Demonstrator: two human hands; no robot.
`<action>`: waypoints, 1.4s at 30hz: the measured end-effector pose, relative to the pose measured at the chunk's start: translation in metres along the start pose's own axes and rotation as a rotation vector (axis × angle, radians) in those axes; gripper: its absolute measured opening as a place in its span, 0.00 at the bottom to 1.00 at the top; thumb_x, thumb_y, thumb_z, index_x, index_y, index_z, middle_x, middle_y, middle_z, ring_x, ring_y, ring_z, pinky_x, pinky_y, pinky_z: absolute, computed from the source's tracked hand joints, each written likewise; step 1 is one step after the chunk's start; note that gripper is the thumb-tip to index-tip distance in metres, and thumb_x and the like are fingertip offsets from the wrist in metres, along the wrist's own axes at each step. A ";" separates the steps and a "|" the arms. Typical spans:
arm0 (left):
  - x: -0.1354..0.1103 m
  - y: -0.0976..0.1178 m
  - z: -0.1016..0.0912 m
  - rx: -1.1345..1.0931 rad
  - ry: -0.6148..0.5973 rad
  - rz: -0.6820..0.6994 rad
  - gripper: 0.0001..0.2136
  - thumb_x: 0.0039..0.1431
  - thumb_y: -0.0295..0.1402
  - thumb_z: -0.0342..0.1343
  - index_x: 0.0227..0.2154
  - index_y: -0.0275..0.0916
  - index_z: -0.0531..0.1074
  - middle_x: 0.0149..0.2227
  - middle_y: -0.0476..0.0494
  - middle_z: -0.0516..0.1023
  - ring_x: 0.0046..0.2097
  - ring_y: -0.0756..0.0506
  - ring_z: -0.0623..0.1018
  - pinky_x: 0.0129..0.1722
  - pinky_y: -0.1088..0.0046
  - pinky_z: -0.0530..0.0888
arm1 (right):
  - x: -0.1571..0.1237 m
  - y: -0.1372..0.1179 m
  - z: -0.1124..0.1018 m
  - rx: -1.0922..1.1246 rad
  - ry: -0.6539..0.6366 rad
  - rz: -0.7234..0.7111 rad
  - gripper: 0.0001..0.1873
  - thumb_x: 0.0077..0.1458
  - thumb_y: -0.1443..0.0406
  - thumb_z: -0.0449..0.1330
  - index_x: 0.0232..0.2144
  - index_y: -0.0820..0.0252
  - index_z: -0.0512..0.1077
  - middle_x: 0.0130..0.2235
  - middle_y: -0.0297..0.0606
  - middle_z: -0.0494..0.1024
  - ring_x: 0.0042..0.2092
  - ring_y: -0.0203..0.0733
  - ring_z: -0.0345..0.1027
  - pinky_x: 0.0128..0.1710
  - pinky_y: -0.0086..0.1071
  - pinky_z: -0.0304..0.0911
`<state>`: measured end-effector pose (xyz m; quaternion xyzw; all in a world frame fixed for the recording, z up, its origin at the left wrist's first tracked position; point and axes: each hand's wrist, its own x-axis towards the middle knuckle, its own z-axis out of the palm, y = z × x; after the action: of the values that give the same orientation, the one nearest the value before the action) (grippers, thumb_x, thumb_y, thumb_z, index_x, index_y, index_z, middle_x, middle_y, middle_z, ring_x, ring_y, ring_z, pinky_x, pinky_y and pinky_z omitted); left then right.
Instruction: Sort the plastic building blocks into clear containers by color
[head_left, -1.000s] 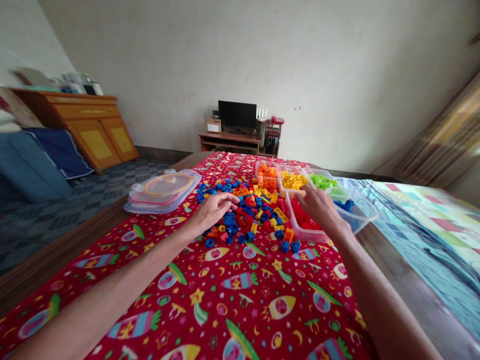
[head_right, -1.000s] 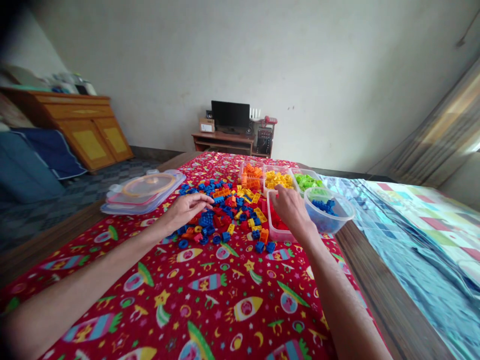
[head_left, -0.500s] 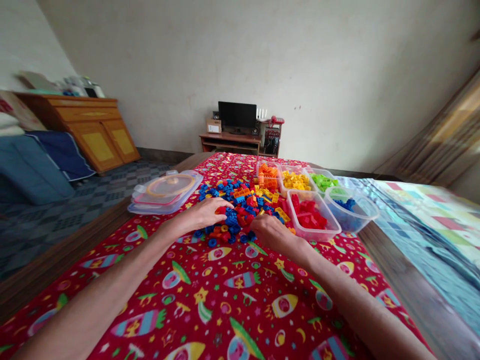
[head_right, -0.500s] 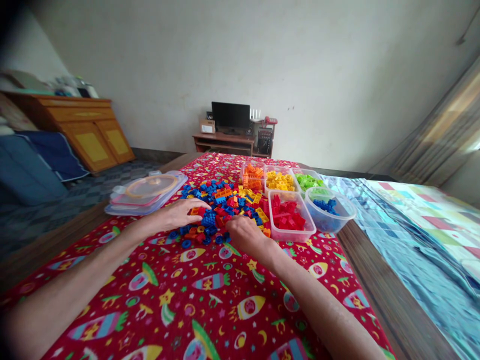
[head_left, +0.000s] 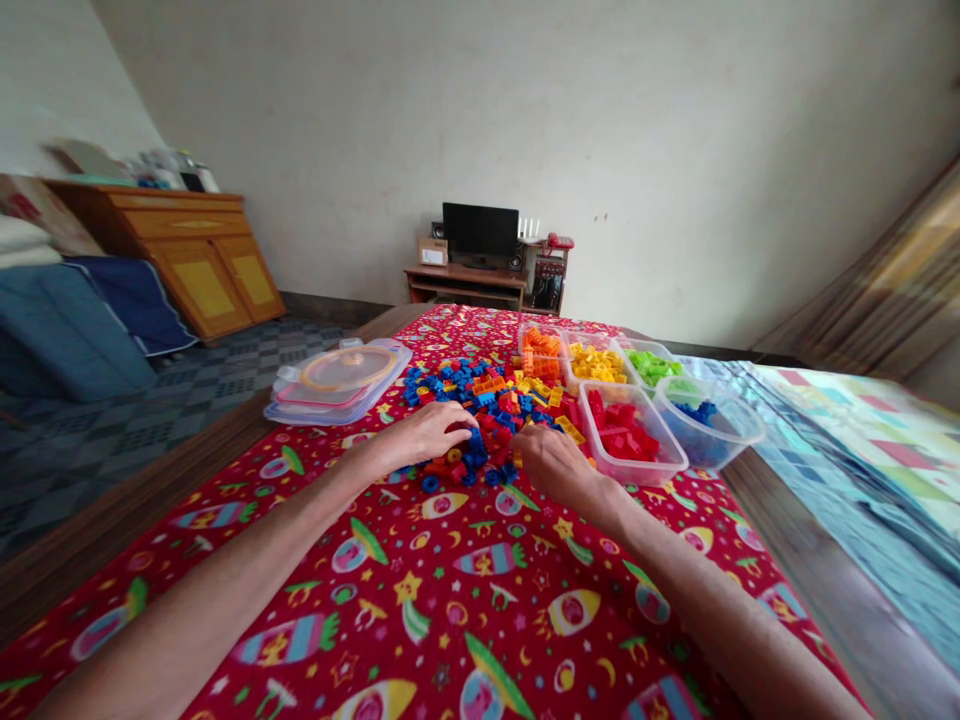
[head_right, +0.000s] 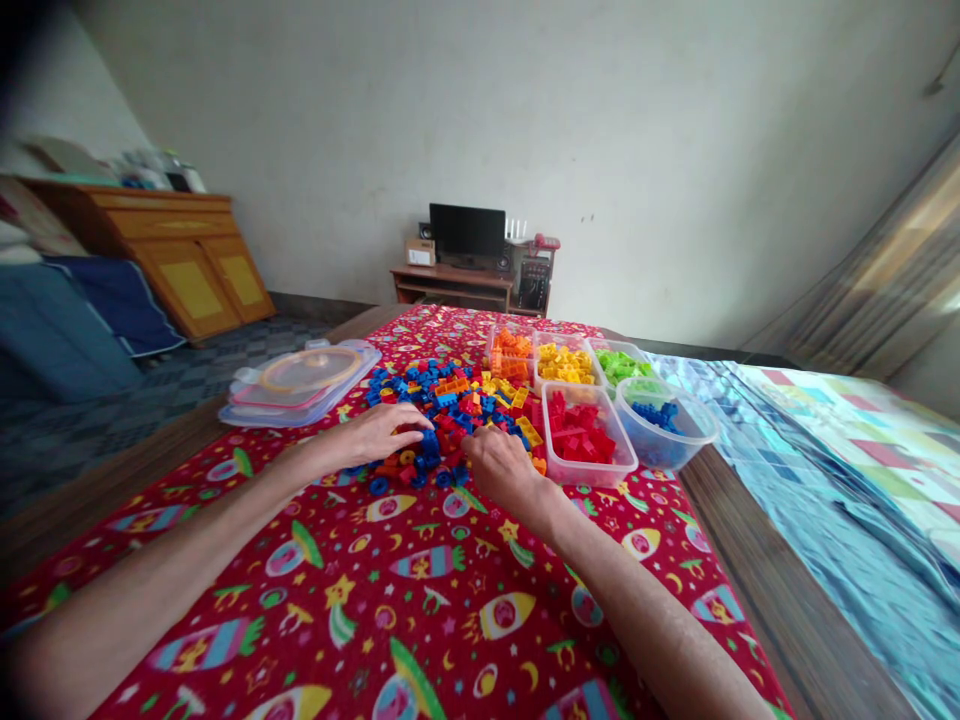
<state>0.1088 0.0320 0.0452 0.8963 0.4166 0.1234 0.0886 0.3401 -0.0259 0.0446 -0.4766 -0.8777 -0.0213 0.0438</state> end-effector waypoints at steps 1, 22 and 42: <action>0.000 0.000 0.000 -0.004 -0.001 0.001 0.13 0.60 0.34 0.49 0.40 0.39 0.76 0.42 0.42 0.79 0.44 0.44 0.77 0.47 0.71 0.70 | 0.000 -0.001 0.001 0.015 0.023 -0.005 0.17 0.57 0.75 0.48 0.39 0.61 0.75 0.38 0.45 0.77 0.37 0.38 0.70 0.34 0.27 0.60; -0.003 0.015 -0.002 0.019 -0.017 0.055 0.07 0.53 0.29 0.57 0.34 0.39 0.78 0.35 0.45 0.79 0.39 0.46 0.78 0.41 0.75 0.70 | 0.011 0.010 0.022 0.653 0.341 0.029 0.16 0.52 0.73 0.50 0.32 0.62 0.78 0.29 0.36 0.78 0.29 0.34 0.67 0.32 0.27 0.59; -0.009 0.032 0.005 0.077 -0.095 0.071 0.05 0.57 0.32 0.54 0.34 0.39 0.74 0.34 0.46 0.78 0.38 0.45 0.77 0.38 0.74 0.70 | 0.006 -0.018 0.015 0.735 0.105 0.080 0.13 0.56 0.59 0.58 0.37 0.62 0.77 0.23 0.31 0.72 0.26 0.33 0.63 0.27 0.25 0.54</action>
<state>0.1280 0.0046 0.0472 0.9181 0.3843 0.0676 0.0692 0.3214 -0.0297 0.0307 -0.4613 -0.8040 0.2724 0.2580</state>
